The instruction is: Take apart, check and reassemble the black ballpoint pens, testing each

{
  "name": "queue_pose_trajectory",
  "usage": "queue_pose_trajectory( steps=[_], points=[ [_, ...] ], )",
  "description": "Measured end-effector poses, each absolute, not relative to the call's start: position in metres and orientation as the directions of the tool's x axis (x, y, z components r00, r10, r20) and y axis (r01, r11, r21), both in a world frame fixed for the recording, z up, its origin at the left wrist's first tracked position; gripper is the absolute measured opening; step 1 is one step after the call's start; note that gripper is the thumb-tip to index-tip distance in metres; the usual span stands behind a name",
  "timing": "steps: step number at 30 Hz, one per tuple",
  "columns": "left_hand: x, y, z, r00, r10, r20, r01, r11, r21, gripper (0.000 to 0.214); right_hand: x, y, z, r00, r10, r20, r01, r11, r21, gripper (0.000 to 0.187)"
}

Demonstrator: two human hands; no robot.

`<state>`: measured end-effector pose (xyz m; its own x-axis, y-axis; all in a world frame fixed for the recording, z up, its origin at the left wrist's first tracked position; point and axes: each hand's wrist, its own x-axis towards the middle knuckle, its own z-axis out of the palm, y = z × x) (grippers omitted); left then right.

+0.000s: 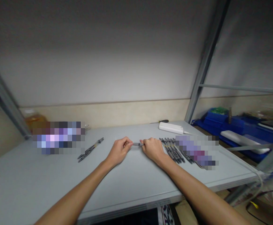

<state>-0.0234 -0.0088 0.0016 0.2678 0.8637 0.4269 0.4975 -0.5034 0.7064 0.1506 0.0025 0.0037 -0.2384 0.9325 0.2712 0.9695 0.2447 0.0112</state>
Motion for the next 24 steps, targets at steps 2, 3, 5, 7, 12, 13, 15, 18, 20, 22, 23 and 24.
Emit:
queue_pose_trajectory(
  steps=[2,3,5,7,12,13,15,18,20,22,23,24],
  points=[
    [-0.024,-0.007,0.000,0.246,0.880,0.407,0.534,-0.473,0.700,0.032,0.151,0.002,0.004,-0.261,0.920,0.292,0.963,0.268,0.015,0.044],
    [-0.024,-0.006,-0.001,0.237,0.889,0.392,0.553,-0.455,0.698,0.037,0.151,0.002,0.004,-0.279,0.911,0.303,0.958,0.287,0.019,0.042],
    [-0.024,-0.005,-0.002,0.216,0.909,0.356,0.586,-0.413,0.698,0.044,0.151,0.002,0.004,-0.323,0.888,0.328,0.942,0.333,0.027,0.033],
    [-0.024,-0.004,-0.002,0.190,0.924,0.332,0.607,-0.376,0.700,0.048,0.153,0.001,0.004,-0.364,0.859,0.361,0.924,0.382,0.024,0.026],
    [-0.030,0.001,0.000,0.088,0.947,0.310,0.627,-0.295,0.721,0.051,0.159,0.004,0.004,-0.423,0.753,0.504,0.846,0.527,-0.078,0.027],
    [-0.031,0.002,0.000,0.061,0.952,0.301,0.626,-0.271,0.732,0.051,0.160,0.005,0.003,-0.428,0.733,0.528,0.822,0.559,-0.110,0.025],
    [-0.034,0.005,-0.001,0.017,0.961,0.275,0.614,-0.227,0.756,0.053,0.163,0.008,0.002,-0.438,0.703,0.560,0.769,0.616,-0.172,0.021],
    [-0.037,0.009,-0.004,-0.013,0.972,0.234,0.572,-0.185,0.799,0.054,0.165,0.012,0.000,-0.442,0.674,0.592,0.683,0.681,-0.265,0.018],
    [-0.037,0.010,-0.005,-0.004,0.968,0.250,0.535,-0.209,0.819,0.054,0.166,0.014,-0.001,-0.420,0.668,0.615,0.633,0.701,-0.328,0.017],
    [-0.037,0.010,-0.005,0.029,0.950,0.309,0.487,-0.284,0.826,0.049,0.167,0.015,0.000,-0.386,0.674,0.630,0.603,0.701,-0.380,0.017],
    [-0.036,0.009,-0.004,0.050,0.937,0.346,0.456,-0.330,0.826,0.043,0.167,0.015,0.001,-0.371,0.681,0.632,0.594,0.697,-0.402,0.017],
    [-0.036,0.008,-0.003,0.072,0.922,0.380,0.426,-0.373,0.824,0.037,0.167,0.015,0.003,-0.358,0.689,0.630,0.587,0.691,-0.422,0.017]
  ],
)
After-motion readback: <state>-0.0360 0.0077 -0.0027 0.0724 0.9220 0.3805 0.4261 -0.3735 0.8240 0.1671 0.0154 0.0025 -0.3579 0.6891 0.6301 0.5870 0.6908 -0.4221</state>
